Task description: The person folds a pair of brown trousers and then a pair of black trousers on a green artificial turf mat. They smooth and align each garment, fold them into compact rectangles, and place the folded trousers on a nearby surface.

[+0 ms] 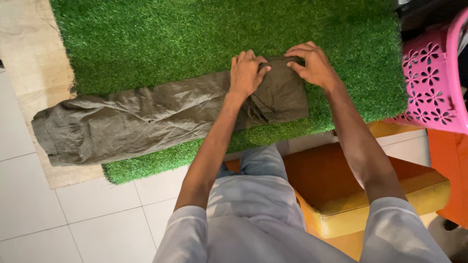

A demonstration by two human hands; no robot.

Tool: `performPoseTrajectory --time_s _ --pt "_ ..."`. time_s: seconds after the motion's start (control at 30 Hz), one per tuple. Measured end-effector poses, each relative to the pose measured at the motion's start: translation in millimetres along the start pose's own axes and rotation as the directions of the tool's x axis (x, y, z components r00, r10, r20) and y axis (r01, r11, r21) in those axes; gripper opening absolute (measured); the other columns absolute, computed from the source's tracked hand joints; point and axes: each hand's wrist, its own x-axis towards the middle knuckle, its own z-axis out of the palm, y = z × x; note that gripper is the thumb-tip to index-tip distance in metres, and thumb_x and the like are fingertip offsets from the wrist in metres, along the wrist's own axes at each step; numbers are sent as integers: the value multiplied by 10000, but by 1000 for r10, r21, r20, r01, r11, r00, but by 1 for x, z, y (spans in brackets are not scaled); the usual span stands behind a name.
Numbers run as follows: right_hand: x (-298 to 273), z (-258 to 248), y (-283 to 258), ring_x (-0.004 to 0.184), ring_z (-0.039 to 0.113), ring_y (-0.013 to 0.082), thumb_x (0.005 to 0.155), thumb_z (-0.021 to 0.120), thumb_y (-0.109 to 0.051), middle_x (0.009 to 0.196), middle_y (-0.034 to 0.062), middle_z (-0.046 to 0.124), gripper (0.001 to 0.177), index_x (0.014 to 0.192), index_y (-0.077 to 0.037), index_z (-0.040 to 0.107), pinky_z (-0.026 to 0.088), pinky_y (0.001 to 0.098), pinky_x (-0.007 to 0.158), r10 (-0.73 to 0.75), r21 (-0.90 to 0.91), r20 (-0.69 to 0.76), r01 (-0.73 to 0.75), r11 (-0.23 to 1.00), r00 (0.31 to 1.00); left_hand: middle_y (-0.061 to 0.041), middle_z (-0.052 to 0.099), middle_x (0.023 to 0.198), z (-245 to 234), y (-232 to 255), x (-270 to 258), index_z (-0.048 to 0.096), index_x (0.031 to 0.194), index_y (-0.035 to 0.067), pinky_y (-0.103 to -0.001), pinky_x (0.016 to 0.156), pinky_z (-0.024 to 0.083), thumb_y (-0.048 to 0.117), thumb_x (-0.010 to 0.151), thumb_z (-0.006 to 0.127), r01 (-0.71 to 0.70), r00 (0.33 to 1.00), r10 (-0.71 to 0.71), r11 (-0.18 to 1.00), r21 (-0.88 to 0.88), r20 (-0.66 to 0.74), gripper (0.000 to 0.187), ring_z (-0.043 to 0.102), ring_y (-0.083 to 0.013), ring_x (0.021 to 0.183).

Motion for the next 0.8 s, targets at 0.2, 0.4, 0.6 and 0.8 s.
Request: performPoseTrajectory --time_s 0.2,0.4,0.6,0.8 --pt "2 -1 14 1192 615 265 1006 738 -161 1164 85 736 145 1123 -80 761 314 485 1186 -116 -58 -55 113 992 992 -71 654 1195 5 -12 -12 717 1089 111 -410 985 418 279 969 681 -234 942 210 970 -66 -263 209 561 -248 1140" --pt "8 18 31 989 618 256 1066 595 -196 886 103 671 161 1086 -99 722 211 551 1254 56 2 29 -56 998 998 -71 721 1054 18 -22 -8 699 1130 110 -482 1059 363 253 1033 601 -136 961 134 991 9 -242 199 603 -255 1037" --pt "15 47 32 1075 580 273 1094 515 -147 962 93 680 209 1075 -78 711 138 608 1209 61 -135 -16 -62 989 998 -62 734 1052 33 -34 1 689 1165 147 -537 1147 290 305 1051 558 15 959 8 997 81 -284 234 612 -251 1016" --pt "5 68 11 1130 564 321 1093 546 -141 1068 131 685 176 1067 -45 691 242 585 1162 -22 -290 -261 -56 955 965 -73 668 1165 37 -44 -11 641 1299 152 -577 1200 250 280 1057 532 139 940 -105 987 84 -325 294 583 -257 1152"
